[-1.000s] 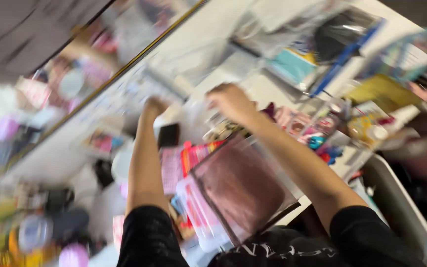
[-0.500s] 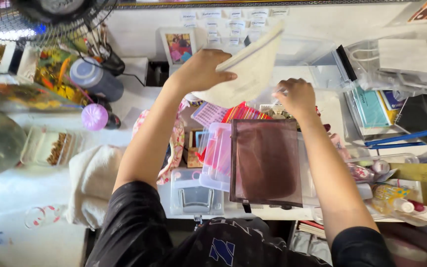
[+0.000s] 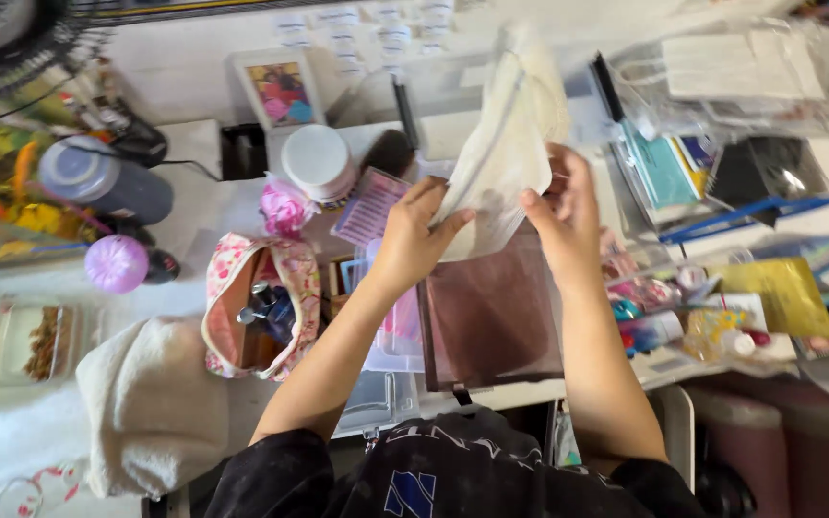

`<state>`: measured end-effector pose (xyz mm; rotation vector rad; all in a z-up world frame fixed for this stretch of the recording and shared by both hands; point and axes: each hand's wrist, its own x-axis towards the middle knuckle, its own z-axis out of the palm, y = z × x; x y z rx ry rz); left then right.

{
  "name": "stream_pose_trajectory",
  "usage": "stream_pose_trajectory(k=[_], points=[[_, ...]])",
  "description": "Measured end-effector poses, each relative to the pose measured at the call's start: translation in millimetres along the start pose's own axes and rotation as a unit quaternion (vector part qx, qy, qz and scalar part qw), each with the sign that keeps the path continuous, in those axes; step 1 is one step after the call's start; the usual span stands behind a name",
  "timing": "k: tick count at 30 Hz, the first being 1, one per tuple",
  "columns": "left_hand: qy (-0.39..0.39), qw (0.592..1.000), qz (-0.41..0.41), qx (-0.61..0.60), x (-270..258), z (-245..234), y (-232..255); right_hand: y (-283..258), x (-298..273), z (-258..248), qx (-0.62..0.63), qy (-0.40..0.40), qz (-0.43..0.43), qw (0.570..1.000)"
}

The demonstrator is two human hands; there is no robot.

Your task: The person organizes various small items on a cluttered table, including wallets, pouches, and wipes. They place these items into a white plastic storage container and then wipe the container's lid with a cloth.

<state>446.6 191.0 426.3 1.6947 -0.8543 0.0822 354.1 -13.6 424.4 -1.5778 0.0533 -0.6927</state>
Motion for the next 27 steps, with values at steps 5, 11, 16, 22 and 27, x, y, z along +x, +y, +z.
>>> stream_pose_trajectory(k=[5, 11, 16, 22, 27], points=[[-0.058, 0.997, 0.022, -0.047, -13.4, 26.3, 6.0, -29.6, -14.7, -28.2, -0.030, 0.075, 0.137, 0.987], [-0.078, 0.995, -0.002, -0.063, -18.2, 33.8, 6.1, -109.3, -76.0, -114.0, -0.062, 0.242, 0.123, 0.961], [-0.132, 0.983, -0.013, -0.124, -28.8, 62.7, 26.7, -78.5, -83.8, -130.1, -0.054, 0.205, 0.106, 0.972], [-0.163, 0.979, -0.009, -0.119, -40.2, 86.0, 55.4, -100.6, -115.0, -166.9, -0.040, 0.239, 0.075, 0.967], [-0.237, 0.949, -0.001, -0.207, -67.8, 145.3, 94.2, -119.0, -174.5, -196.4, -0.024, 0.269, 0.061, 0.961]])
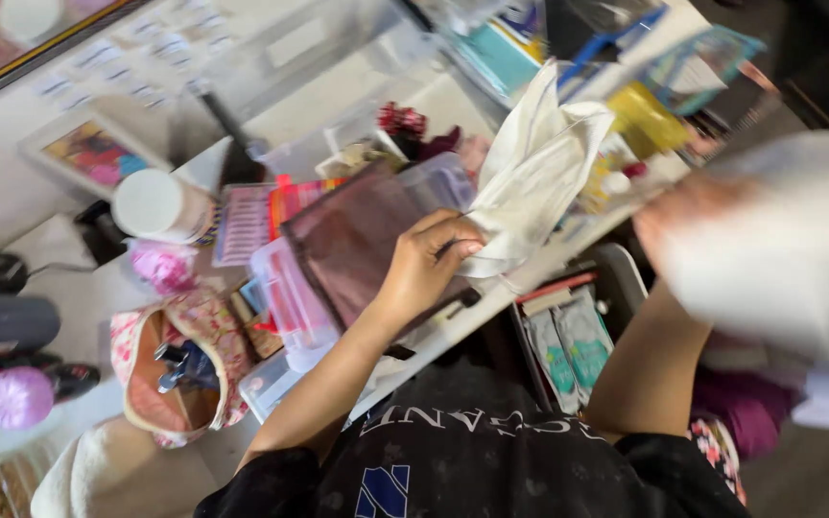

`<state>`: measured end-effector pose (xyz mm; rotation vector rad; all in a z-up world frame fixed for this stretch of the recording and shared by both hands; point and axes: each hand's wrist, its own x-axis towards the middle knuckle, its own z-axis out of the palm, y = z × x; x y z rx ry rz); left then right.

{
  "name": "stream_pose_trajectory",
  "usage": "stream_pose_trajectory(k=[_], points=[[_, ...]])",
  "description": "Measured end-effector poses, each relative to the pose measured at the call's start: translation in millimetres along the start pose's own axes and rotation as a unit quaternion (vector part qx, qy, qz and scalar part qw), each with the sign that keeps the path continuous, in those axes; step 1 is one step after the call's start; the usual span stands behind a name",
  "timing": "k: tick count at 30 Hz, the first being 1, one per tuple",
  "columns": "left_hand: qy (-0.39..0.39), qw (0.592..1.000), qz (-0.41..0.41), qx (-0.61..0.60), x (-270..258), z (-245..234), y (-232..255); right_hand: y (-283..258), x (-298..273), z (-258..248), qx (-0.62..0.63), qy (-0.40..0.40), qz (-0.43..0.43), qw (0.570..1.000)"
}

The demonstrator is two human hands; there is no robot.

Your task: The person organizes various small items on a cluttered table, including wallets, pouches, and wipes. They place these items into a white plastic storage container and then wipe the container's lid with a cloth.

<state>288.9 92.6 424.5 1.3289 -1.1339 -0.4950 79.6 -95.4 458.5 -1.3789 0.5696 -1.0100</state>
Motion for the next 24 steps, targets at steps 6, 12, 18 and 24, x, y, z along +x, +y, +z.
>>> stream_pose_trajectory(k=[6, 12, 18, 24], points=[[-0.110, 0.990, 0.022, -0.086, -10.4, 115.2, -7.0, 16.0, -43.9, -84.5, 0.060, 0.030, 0.010, 0.998], [-0.251, 0.938, -0.108, -0.215, -30.0, 209.3, -27.0, 7.6, -112.1, -192.2, -0.026, 0.094, 0.029, 0.995], [-0.297, 0.779, -0.388, -0.393, -14.7, 293.3, -31.6, -14.1, -157.7, -219.3, -0.073, 0.091, 0.024, 0.993], [-0.279, 0.772, -0.317, -0.476, -43.2, 344.6, -36.6, 8.1, -178.5, -237.0, -0.129, 0.214, -0.102, 0.963]])
